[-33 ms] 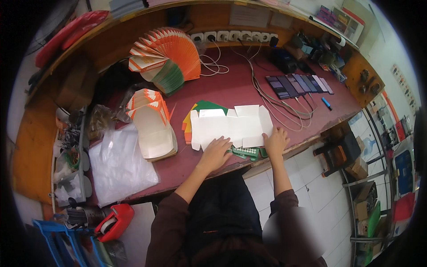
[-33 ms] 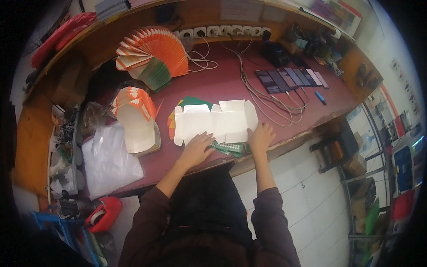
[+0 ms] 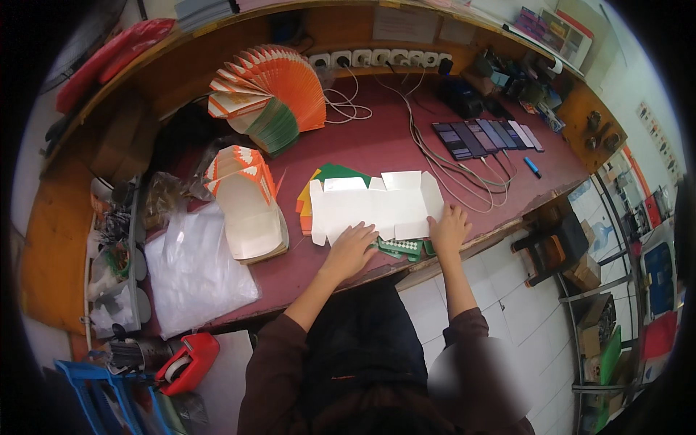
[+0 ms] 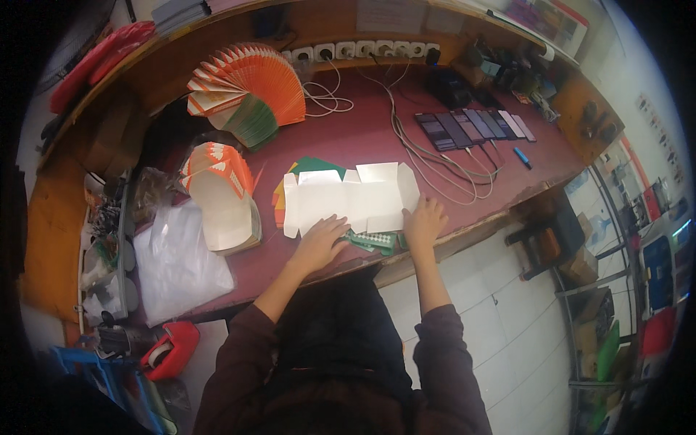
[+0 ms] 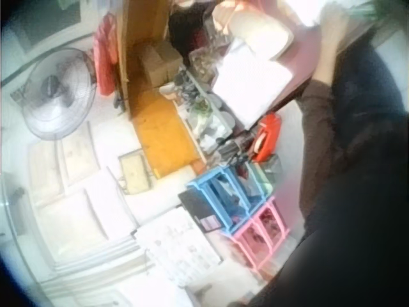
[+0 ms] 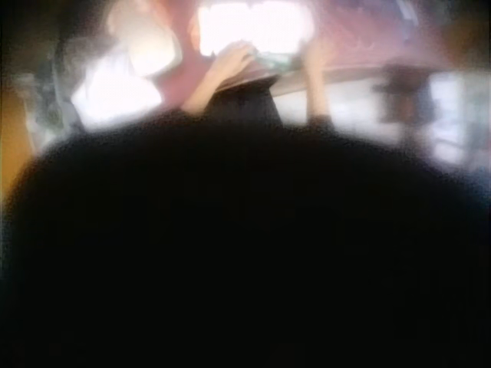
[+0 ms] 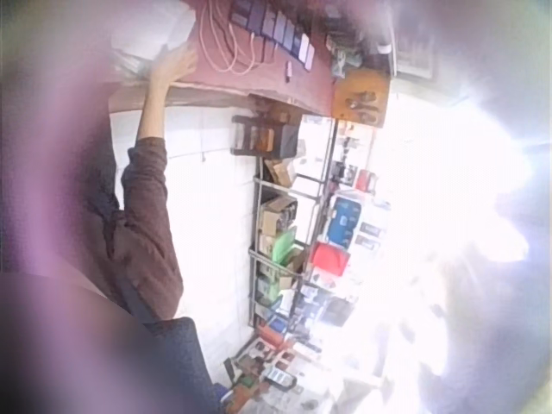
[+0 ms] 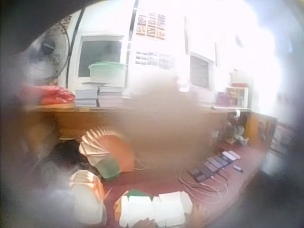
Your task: The person folds flat, pre-printed paperboard blanks into small rectangular boxes at a workbench. They fold the side flaps, tuck the tabs, and stack the finished boxes on the left side of the table.
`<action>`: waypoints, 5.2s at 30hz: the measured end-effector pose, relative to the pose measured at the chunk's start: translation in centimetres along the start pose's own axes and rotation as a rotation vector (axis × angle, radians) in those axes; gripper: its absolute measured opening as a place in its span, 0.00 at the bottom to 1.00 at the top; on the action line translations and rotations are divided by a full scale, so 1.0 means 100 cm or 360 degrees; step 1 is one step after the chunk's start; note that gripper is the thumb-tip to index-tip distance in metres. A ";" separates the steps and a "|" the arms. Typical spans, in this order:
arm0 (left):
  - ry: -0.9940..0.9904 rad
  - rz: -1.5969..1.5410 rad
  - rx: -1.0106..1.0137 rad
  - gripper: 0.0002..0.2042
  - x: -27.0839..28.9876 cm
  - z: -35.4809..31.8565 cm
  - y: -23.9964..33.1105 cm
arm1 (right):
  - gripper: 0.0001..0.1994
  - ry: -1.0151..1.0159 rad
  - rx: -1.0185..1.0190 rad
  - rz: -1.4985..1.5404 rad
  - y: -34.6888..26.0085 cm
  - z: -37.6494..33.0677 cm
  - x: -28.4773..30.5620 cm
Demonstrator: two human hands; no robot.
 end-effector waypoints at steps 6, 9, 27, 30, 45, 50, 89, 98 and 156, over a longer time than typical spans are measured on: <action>0.0140 -0.0022 -0.0081 0.19 -0.003 -0.004 -0.004 | 0.17 0.0230 0.0637 0.0239 -0.006 -0.005 -0.004; 0.0171 -0.0036 -0.0056 0.18 0.000 0.004 -0.006 | 0.09 -0.0210 -0.0122 0.0561 -0.002 0.021 -0.016; 0.1188 -0.0694 0.0060 0.08 0.142 0.012 0.100 | 0.12 0.0219 0.0385 0.1961 -0.075 -0.029 0.165; 0.1366 -0.0341 -0.0241 0.08 0.157 0.004 0.111 | 0.07 0.0191 0.0254 0.2127 -0.071 -0.034 0.182; 0.1020 -0.1260 -0.0144 0.09 0.148 -0.027 0.139 | 0.04 0.0319 0.0198 0.2214 -0.086 -0.065 0.221; 0.0907 -0.1542 -0.0068 0.11 0.145 -0.033 0.131 | 0.07 0.0470 0.0460 0.1972 -0.092 -0.069 0.230; 0.1192 -0.0565 -0.0394 0.04 0.080 -0.014 0.118 | 0.07 -0.0130 -0.0517 0.2365 -0.047 -0.047 0.161; 0.0937 -0.1708 0.0184 0.05 0.076 -0.018 0.113 | 0.02 0.0035 -0.0034 0.2055 -0.064 -0.061 0.174; 0.0741 -0.0569 -0.0261 0.14 0.055 -0.027 0.127 | 0.06 -0.0613 -0.0175 0.1331 -0.029 -0.055 0.153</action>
Point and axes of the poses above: each hand's wrist, its own z-axis towards the middle knuckle, its own x-axis out of the back of the hand, y = z × x, the point moved 2 cm from there along z, towards the middle knuckle, and after that the axes turned 9 degrees about y, right-handed, at the moved point
